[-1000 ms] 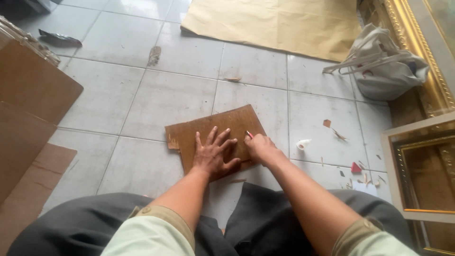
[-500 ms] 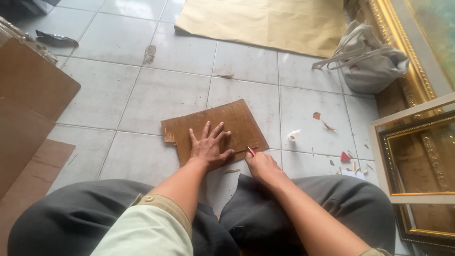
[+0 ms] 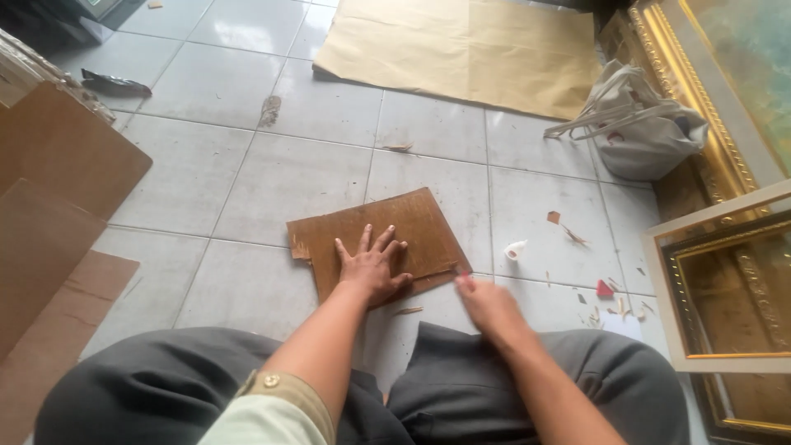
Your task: Cutting cardboard pieces into specific shapes using a utility knife on the floor.
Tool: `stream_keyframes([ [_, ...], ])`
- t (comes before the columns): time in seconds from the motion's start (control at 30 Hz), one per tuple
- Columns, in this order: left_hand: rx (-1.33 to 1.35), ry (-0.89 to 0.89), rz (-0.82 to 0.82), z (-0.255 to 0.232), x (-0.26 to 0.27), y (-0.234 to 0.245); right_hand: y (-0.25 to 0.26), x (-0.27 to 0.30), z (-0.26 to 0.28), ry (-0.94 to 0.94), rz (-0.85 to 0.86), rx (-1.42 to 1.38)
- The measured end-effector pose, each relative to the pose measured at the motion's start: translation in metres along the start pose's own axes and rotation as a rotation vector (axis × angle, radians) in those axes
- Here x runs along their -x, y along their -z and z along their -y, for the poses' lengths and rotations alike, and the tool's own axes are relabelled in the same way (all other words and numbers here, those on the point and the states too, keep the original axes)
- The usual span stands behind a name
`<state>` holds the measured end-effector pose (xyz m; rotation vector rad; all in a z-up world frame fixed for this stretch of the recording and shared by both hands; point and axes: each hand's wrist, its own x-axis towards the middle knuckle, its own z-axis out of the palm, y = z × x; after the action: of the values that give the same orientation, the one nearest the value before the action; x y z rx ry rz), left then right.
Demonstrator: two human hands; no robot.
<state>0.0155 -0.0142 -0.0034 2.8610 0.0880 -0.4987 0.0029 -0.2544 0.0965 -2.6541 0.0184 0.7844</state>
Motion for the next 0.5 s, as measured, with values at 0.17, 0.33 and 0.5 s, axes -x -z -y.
stream_keyframes([
  [0.17,-0.051,-0.054,-0.017,0.002,0.013,0.0,-0.009,-0.077,-0.004,0.003,-0.097,-0.354],
  [0.33,-0.086,-0.145,-0.185,0.017,-0.003,-0.021,-0.02,-0.137,0.043,0.103,-0.062,-0.378],
  [0.5,-0.032,-0.151,-0.283,0.018,-0.008,-0.034,-0.03,-0.202,0.076,0.13,-0.096,-0.035],
])
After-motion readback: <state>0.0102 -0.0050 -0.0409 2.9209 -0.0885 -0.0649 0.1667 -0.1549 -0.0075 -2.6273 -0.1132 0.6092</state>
